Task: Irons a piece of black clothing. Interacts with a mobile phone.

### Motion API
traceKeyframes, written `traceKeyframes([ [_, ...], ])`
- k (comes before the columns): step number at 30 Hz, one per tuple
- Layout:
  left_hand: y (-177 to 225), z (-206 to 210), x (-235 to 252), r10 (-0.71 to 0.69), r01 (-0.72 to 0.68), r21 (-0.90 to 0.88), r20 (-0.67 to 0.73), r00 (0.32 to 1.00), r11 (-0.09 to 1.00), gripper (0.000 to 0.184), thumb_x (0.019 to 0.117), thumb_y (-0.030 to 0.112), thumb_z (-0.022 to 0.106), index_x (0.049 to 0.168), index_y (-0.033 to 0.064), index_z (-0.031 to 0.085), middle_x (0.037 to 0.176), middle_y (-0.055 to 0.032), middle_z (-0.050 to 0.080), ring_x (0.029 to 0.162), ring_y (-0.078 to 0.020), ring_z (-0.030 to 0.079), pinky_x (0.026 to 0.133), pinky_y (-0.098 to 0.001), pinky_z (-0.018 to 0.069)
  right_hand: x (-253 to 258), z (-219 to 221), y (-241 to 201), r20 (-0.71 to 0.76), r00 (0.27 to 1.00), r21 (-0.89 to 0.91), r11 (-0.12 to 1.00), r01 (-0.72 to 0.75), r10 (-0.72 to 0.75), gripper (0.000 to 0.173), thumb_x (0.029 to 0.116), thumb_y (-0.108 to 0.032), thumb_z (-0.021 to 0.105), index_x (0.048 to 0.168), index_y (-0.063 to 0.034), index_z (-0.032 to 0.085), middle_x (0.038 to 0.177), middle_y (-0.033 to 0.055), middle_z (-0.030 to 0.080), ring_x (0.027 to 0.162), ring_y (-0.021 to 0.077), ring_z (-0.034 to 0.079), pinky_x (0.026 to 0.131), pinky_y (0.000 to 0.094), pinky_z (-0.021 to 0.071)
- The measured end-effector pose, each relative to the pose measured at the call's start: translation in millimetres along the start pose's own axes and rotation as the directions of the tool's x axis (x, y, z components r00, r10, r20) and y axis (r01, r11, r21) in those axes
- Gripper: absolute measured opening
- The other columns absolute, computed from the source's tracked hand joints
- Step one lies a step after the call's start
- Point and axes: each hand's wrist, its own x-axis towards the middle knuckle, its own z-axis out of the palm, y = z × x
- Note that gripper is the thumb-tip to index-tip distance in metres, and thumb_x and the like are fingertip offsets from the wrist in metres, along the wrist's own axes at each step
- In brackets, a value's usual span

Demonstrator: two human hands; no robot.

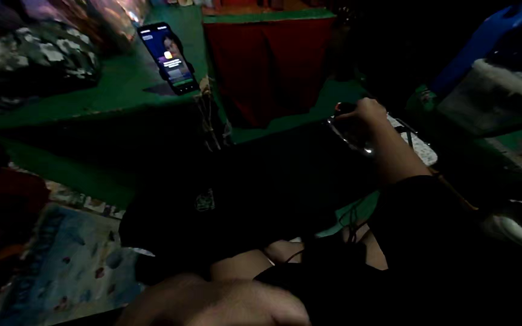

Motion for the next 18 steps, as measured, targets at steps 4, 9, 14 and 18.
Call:
traceKeyframes([
  [4,-51.1,-18.8,7.7,0.337,-0.281,0.195,-0.391,0.856,0.940,0.014,0.1022,0.031,0.062,0.094,0.0201,0.066,0.075,0.0109,0.064,0.072,-0.0017,0.065,0.079,-0.0227,0.0577,1.5,-4.0,1.7,0.058,0.998,0.000,1.000,0.017,-0.017,0.075,0.0874,-0.060,0.076,0.123,0.0050,0.066,0.128,0.0301,0.064,0.124,0.0476,0.060,0.100,0.0690,0.0452],
  [9,-123.2,-89.0,19.6,-0.022,0.460,0.361,-0.768,0.641,0.811,0.027,0.1018,0.013,0.056,0.123,-0.0028,0.059,0.104,-0.0049,0.063,0.084,-0.0018,0.061,0.077,-0.0199,0.0528,-27.7,7.2,32.1,0.163,0.929,0.064,0.943,0.326,-0.332,0.060,0.0848,-0.048,0.084,0.107,0.0063,0.071,0.105,0.0299,0.069,0.102,0.0484,0.066,0.090,0.0726,0.0476],
  [14,-205.1,-139.2,-12.1,-0.316,0.870,0.166,-0.887,0.337,0.464,0.040,0.1072,0.017,0.050,0.139,-0.0068,0.053,0.137,-0.0316,0.056,0.127,-0.0435,0.057,0.107,-0.0576,0.0426,-120.8,8.9,34.8,0.249,0.834,0.080,0.868,0.489,-0.493,0.048,0.0791,-0.039,0.090,0.103,-0.0007,0.074,0.095,0.0218,0.072,0.093,0.0418,0.069,0.086,0.0689,0.0503],
  [18,-253.1,-140.8,-44.0,-0.352,0.953,0.170,-0.901,0.253,0.252,0.047,0.1079,0.028,0.048,0.147,0.0014,0.051,0.150,-0.0294,0.048,0.143,-0.0515,0.038,0.111,-0.0784,0.0185,-168.7,25.0,28.6,0.267,0.786,0.074,0.825,0.561,-0.558,0.047,0.0748,-0.045,0.092,0.098,-0.0071,0.077,0.086,0.0141,0.074,0.086,0.0348,0.070,0.081,0.0636,0.0538],
])
